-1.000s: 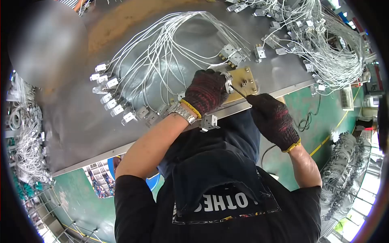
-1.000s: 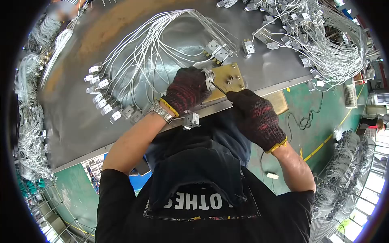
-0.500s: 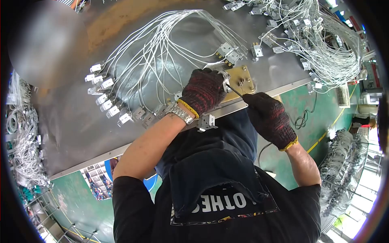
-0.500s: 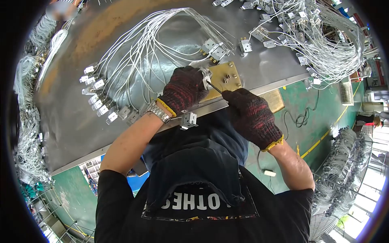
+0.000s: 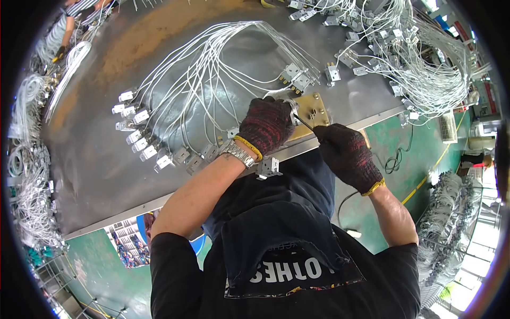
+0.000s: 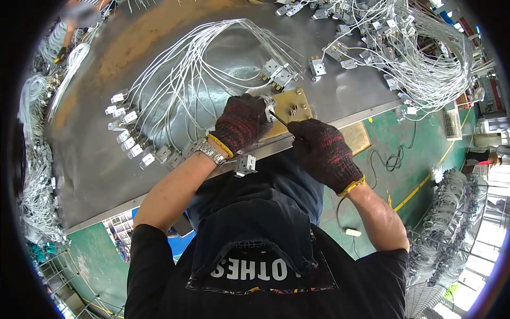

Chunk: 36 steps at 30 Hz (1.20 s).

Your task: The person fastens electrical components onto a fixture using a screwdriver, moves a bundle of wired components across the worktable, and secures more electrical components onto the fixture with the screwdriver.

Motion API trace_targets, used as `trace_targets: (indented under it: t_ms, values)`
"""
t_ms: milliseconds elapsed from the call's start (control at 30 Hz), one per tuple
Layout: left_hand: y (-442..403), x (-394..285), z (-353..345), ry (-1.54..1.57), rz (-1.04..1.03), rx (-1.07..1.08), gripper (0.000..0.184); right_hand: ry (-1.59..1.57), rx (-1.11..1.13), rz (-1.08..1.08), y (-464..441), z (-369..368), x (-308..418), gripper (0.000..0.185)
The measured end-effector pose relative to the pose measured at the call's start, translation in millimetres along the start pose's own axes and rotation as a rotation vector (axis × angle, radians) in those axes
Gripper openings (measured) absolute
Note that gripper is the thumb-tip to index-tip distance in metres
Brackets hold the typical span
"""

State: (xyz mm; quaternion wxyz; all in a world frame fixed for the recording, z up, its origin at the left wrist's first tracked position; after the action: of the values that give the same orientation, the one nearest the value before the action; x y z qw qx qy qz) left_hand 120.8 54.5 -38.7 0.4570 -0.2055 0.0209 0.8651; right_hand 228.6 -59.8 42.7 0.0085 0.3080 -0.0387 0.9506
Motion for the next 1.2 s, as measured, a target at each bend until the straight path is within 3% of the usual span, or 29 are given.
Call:
trace_targets:
  t_ms: [233,300,433,500,567,633,733,767,800,867,900,933,1067,1133,1200]
  values:
    - [8.1,-0.3,4.6,-0.058,-0.043,-0.077,0.036,-0.156,0.011,-0.069,9.1,-1.6,-9.4,0.029]
    - [13.1,0.2,14.0,0.023,-0.094,-0.183,0.038,-0.504,0.039,-0.393,13.2,0.0,-19.1,0.04]
    - [14.0,4.4,21.4,0.092,-0.06,-0.119,0.044,-0.695,-0.05,-0.253,15.5,-11.6,-30.3,0.046]
    - [12.6,10.8,14.5,0.074,0.051,0.083,0.048,-0.801,0.165,-0.491,22.2,-33.7,-42.4,0.043]
    - [19.1,10.9,21.2,0.099,0.014,0.031,0.049,-0.881,0.179,-0.471,26.4,-49.3,-57.8,0.039]
    - [25.7,8.0,30.5,0.164,-0.044,-0.003,0.053,-1.196,0.195,-0.43,28.9,-64.6,-64.0,0.035]
    - [34.7,14.5,37.7,0.206,-0.043,0.02,0.059,-1.283,0.201,-0.451,27.1,-79.5,-77.8,0.034]
    - [36.1,16.5,37.2,0.177,-0.033,0.052,0.06,-1.287,0.202,-0.45,24.2,-80.0,-80.2,0.034]
    - [34.6,21.4,22.0,0.095,0.03,0.299,0.059,-1.039,0.154,-0.354,16.0,-71.5,-79.6,0.036]
    - [39.1,25.6,28.6,0.042,0.076,0.384,0.057,-0.793,0.102,-0.256,-2.8,-60.2,-73.6,0.04]
    - [43.3,28.6,30.1,-0.008,0.122,0.467,0.056,-0.795,0.064,-0.356,-13.8,-58.3,-74.5,0.046]
    - [43.4,29.5,30.3,-0.093,0.09,0.426,0.047,-0.795,0.027,-0.454,-24.2,-58.4,-78.1,0.052]
    - [41.1,29.6,25.0,-0.091,0.115,0.405,0.042,-0.752,-0.113,-0.348,-78.0,-52.2,-77.2,0.058]
    - [35.1,22.5,34.9,-0.239,0.036,0.234,0.043,-0.668,-0.165,-0.382,-98.3,-51.2,-81.1,0.059]
    - [26.7,22.4,34.3,-0.187,0.113,0.178,0.045,-0.669,-0.113,-0.4,-113.9,-55.4,-84.8,0.055]
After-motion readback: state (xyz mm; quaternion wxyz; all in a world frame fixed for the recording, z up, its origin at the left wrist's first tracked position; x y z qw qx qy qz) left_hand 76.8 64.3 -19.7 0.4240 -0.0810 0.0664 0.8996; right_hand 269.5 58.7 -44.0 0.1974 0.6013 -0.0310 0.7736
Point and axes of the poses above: each hand's wrist, its own y-axis away from the middle knuckle, its own z-axis out of the back of the hand, x = y × z, the point moved 8 cm from there along -y, towards the middle knuckle, and after that the axes turned 2 degrees about -z, right-handed, at the moved point
